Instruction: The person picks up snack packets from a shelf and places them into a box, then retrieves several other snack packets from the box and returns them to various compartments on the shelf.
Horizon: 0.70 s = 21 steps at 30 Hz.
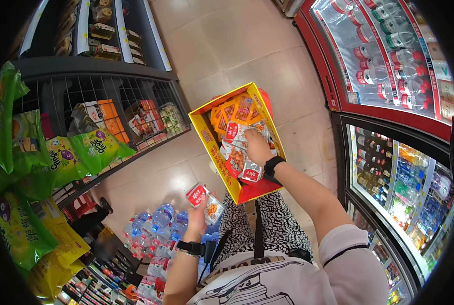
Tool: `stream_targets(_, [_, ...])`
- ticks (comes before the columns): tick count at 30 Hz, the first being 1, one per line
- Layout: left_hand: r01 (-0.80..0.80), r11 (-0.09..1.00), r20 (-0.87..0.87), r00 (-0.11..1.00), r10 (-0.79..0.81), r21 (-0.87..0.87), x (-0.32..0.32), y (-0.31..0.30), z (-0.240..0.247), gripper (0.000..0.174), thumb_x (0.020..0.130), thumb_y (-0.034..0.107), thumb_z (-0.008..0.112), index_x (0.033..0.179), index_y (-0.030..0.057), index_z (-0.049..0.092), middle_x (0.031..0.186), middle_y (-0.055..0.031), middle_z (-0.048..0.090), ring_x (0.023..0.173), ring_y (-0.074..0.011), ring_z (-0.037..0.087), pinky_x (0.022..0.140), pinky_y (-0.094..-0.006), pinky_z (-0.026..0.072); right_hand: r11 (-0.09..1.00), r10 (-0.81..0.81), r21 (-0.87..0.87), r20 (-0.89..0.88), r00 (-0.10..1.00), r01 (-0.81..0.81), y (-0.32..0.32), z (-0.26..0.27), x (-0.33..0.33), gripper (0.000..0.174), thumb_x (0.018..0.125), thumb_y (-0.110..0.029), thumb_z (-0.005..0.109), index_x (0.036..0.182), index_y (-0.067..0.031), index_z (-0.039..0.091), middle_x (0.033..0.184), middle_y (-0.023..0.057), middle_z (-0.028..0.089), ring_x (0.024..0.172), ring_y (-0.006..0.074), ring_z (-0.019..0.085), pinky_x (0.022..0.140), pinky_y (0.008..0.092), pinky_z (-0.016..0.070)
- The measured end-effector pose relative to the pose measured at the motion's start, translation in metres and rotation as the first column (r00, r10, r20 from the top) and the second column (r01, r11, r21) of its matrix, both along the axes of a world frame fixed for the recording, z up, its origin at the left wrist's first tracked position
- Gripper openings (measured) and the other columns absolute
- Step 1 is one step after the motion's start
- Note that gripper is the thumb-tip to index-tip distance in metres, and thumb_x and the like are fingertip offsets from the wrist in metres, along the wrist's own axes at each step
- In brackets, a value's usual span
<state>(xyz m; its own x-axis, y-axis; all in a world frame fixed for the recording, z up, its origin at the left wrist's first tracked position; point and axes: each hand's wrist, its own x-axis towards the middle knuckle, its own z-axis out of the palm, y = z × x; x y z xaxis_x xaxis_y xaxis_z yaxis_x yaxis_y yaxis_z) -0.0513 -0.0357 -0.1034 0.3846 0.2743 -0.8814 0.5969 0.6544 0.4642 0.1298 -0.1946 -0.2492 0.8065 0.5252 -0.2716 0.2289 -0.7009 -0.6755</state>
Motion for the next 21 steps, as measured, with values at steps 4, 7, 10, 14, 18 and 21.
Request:
stream_targets(4, [-0.019,1.000,-0.055,0.998,0.018,-0.024,-0.007,-0.010,-0.003,0.037,0.090,0.022,0.053,0.119,-0.0006,0.047,0.107,-0.0156,0.060,0.091,-0.0219,0.061,0.077,-0.0350,0.0519,0.996,-0.073,-0.049,-0.032,0.997,0.071,0.012,-0.025,0.003,0.043,0.070,0.001,0.054,0.112,0.0004,0.045,0.114,0.0200,0.048,0.108,0.0359,0.045,0.092,0.0416,0.0372])
stream_targets(7, [0.004,1.000,-0.065,0.998,-0.005,-0.015,-0.013,-0.014,-0.007,0.035,0.090,0.021,0.052,0.118,-0.0005,0.048,0.104,-0.0150,0.061,0.089,-0.0217,0.062,0.076,-0.0343,0.0520,0.991,-0.096,-0.090,0.034,0.995,0.099,0.020,-0.032,-0.001,0.056,0.067,-0.001,0.062,0.119,-0.0006,0.041,0.117,0.0175,0.046,0.111,0.0345,0.042,0.094,0.0410,0.0353])
stream_targets(10, [-0.025,0.999,-0.026,0.999,0.024,-0.037,-0.020,-0.016,-0.010,0.034,0.091,0.020,0.050,0.119,0.0007,0.048,0.105,-0.0148,0.061,0.090,-0.0218,0.062,0.076,-0.0339,0.0519,0.980,-0.082,-0.174,0.096,0.992,0.097,0.023,-0.024,-0.005,0.039,0.077,-0.007,0.049,0.115,-0.0028,0.044,0.106,0.0143,0.049,0.104,0.0305,0.045,0.088,0.0412,0.0381])
stream_targets(14, [-0.018,0.998,-0.044,0.999,0.016,-0.057,-0.026,-0.013,-0.012,0.041,0.090,0.021,0.052,0.127,0.0070,0.042,0.107,-0.0138,0.059,0.093,-0.0234,0.060,0.078,-0.0365,0.0509,0.968,-0.067,-0.243,0.005,0.998,0.066,0.023,-0.006,0.003,0.061,0.061,-0.011,0.071,0.114,-0.0024,0.042,0.107,0.0149,0.047,0.105,0.0308,0.044,0.089,0.0413,0.0365])
stream_targets(18, [-0.014,0.999,-0.074,0.997,0.011,-0.038,-0.031,-0.012,-0.015,0.041,0.090,0.022,0.052,0.127,0.0072,0.042,0.106,-0.0137,0.060,0.093,-0.0233,0.060,0.078,-0.0358,0.0507,0.984,-0.087,-0.159,-0.067,0.994,0.075,0.020,-0.013,0.001,0.076,0.050,-0.014,0.081,0.114,-0.0016,0.040,0.112,0.0157,0.044,0.108,0.0329,0.042,0.091,0.0436,0.0346])
stream_targets(21, [-0.028,0.999,-0.075,0.997,0.025,-0.036,-0.034,-0.012,-0.018,0.040,0.090,0.022,0.052,0.126,0.0070,0.042,0.106,-0.0136,0.060,0.093,-0.0233,0.060,0.078,-0.0357,0.0507,0.996,-0.082,-0.047,-0.145,0.986,0.075,0.013,-0.016,0.002,0.072,0.053,-0.015,0.079,0.114,-0.0018,0.041,0.112,0.0167,0.045,0.109,0.0337,0.041,0.092,0.0452,0.0337])
